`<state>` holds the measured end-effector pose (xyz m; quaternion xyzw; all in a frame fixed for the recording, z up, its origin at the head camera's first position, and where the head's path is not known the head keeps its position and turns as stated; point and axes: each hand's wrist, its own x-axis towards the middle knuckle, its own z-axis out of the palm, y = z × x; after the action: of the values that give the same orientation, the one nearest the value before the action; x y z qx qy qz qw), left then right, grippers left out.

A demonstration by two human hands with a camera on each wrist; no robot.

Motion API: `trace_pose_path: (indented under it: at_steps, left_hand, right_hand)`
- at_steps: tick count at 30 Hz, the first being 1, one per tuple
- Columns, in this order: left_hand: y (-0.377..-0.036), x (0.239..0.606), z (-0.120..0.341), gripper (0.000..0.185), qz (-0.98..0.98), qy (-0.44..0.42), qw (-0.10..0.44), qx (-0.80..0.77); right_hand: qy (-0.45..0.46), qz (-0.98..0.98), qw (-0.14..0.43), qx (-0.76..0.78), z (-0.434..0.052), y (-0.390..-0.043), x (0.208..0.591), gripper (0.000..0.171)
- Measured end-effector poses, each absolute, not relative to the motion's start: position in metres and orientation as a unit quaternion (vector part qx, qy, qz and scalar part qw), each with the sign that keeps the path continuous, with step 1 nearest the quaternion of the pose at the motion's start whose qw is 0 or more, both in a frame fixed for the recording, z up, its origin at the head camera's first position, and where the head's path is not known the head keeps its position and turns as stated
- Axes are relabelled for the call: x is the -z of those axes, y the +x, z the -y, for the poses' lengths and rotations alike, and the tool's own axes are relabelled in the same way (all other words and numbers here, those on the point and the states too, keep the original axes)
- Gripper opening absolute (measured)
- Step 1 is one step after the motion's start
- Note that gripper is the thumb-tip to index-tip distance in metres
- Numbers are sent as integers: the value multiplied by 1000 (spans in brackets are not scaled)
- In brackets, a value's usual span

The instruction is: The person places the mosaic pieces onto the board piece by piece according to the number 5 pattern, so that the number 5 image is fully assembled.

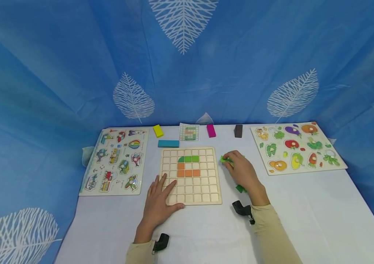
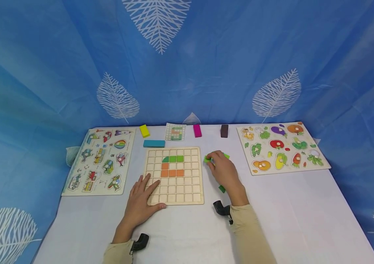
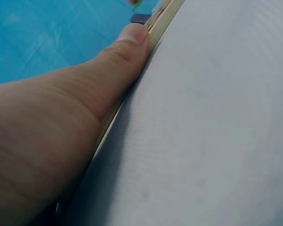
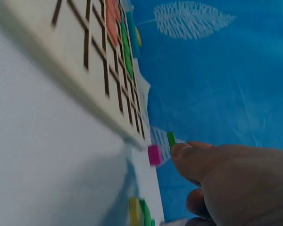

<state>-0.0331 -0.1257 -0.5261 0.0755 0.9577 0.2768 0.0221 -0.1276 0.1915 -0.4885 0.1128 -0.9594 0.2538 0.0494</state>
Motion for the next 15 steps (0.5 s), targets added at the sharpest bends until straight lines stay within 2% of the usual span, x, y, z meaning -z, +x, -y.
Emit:
trace_pose_path:
  at_steps: [7,15]
  left_hand:
    - [-33,525,125,91,-957,70,28,-279]
    - [-33,525,124,91,-957,72,32,-281]
  right_hand:
    - [177,949,38,-258,-160,-148,485,17]
    - [201,948,-22,-244,-139,-162,489,15]
